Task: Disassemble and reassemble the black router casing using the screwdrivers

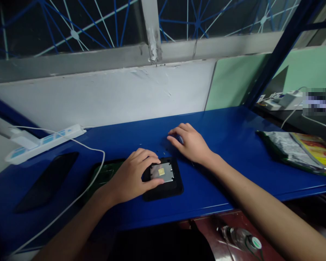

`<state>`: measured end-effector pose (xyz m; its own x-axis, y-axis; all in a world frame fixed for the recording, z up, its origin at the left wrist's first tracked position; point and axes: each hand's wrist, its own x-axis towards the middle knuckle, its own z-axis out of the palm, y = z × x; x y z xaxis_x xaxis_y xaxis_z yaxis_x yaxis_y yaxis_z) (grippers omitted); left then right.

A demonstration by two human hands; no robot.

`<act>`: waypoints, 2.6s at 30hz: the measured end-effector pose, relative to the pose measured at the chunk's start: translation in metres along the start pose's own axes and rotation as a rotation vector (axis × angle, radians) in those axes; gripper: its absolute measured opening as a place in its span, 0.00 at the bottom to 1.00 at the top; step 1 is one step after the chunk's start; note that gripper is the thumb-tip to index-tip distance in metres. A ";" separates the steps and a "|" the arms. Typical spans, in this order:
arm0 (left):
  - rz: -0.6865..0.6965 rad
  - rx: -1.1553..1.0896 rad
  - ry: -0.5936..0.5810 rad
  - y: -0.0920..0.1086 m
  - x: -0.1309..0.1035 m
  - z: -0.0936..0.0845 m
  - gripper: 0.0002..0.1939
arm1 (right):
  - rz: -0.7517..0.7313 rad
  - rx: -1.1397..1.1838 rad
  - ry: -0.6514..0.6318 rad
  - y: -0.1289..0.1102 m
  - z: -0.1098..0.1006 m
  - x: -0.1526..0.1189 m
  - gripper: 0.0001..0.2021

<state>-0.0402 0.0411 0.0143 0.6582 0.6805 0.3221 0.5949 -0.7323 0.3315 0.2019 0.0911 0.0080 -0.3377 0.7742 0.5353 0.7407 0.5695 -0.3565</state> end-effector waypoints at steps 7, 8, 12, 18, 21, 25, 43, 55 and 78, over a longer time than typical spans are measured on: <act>-0.001 0.058 0.200 -0.007 0.001 -0.005 0.05 | 0.128 -0.222 0.039 0.014 0.002 0.000 0.16; -0.007 0.072 0.240 -0.008 0.001 -0.005 0.04 | 0.135 -0.260 0.016 0.016 0.003 0.000 0.17; -0.039 0.080 0.377 -0.010 0.002 -0.008 0.07 | 0.122 -0.319 -0.165 0.025 0.006 -0.002 0.19; -0.088 0.084 0.561 -0.008 0.003 -0.014 0.10 | 0.115 -0.288 -0.239 0.029 0.008 -0.002 0.19; -0.125 0.074 0.592 -0.010 0.003 -0.016 0.10 | 0.128 -0.253 -0.228 0.027 0.008 -0.002 0.19; -0.153 0.080 0.583 -0.014 0.003 -0.016 0.11 | 0.172 -0.124 -0.141 0.022 0.006 0.000 0.18; 0.034 -0.060 0.285 -0.011 0.002 -0.006 0.04 | 0.237 0.414 0.379 0.008 0.003 0.002 0.17; 0.047 -0.069 0.188 -0.010 0.002 -0.001 0.03 | 0.206 0.413 0.335 0.007 0.011 0.000 0.15; -0.002 0.105 0.133 0.008 0.014 0.009 0.11 | 0.260 0.689 0.411 0.005 0.005 0.004 0.12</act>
<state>-0.0219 0.0452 0.0132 0.5941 0.6745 0.4383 0.6457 -0.7248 0.2401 0.2017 0.0983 0.0046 0.1314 0.8179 0.5601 0.2005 0.5314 -0.8231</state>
